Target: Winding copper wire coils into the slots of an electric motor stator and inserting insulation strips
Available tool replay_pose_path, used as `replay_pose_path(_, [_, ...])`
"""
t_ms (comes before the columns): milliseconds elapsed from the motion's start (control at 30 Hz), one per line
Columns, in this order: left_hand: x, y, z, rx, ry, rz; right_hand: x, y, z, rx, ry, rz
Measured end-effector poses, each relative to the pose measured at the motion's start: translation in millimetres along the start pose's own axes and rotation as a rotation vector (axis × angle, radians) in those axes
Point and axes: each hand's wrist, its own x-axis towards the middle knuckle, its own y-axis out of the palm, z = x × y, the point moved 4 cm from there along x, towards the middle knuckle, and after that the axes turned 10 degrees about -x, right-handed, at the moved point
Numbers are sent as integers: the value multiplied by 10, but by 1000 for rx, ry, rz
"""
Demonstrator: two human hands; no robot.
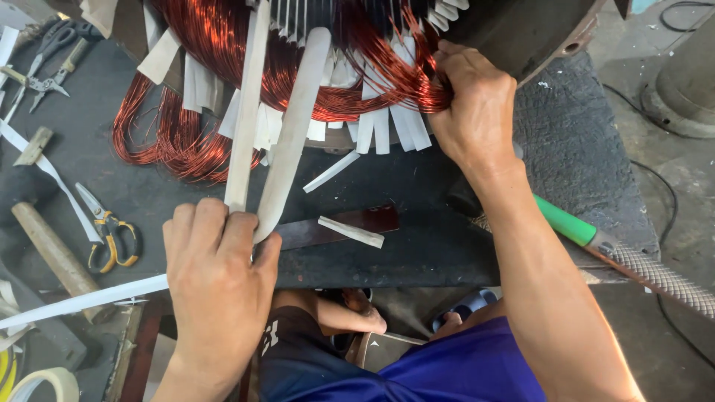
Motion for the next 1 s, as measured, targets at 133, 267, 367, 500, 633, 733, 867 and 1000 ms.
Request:
replay_pose_path(133, [13, -37, -40, 25, 9, 13, -22, 14, -23, 9, 11, 5])
replay_pose_path(267, [46, -53, -72, 14, 43, 14, -7, 10, -13, 10, 2, 6])
replay_pose_path(367, [92, -33, -76, 91, 39, 73, -12, 13, -20, 23, -7, -7])
replay_pose_path(500, [120, -55, -84, 178, 50, 137, -33, 31, -29, 13, 0, -2])
replay_pose_path(633, [188, 7, -124, 257, 98, 203, -26, 42, -43, 17, -8, -20])
replay_pose_path(733, [212, 76, -265, 254, 188, 263, -28, 35, -40, 3, -1, -2])
replay_pose_path(867, [227, 155, -359, 326, 245, 256, -31, 42, -41, 3, -16, -4])
replay_pose_path(1000, [295, 182, -541, 380, 270, 379, -40, 34, -44, 6, -13, -7])
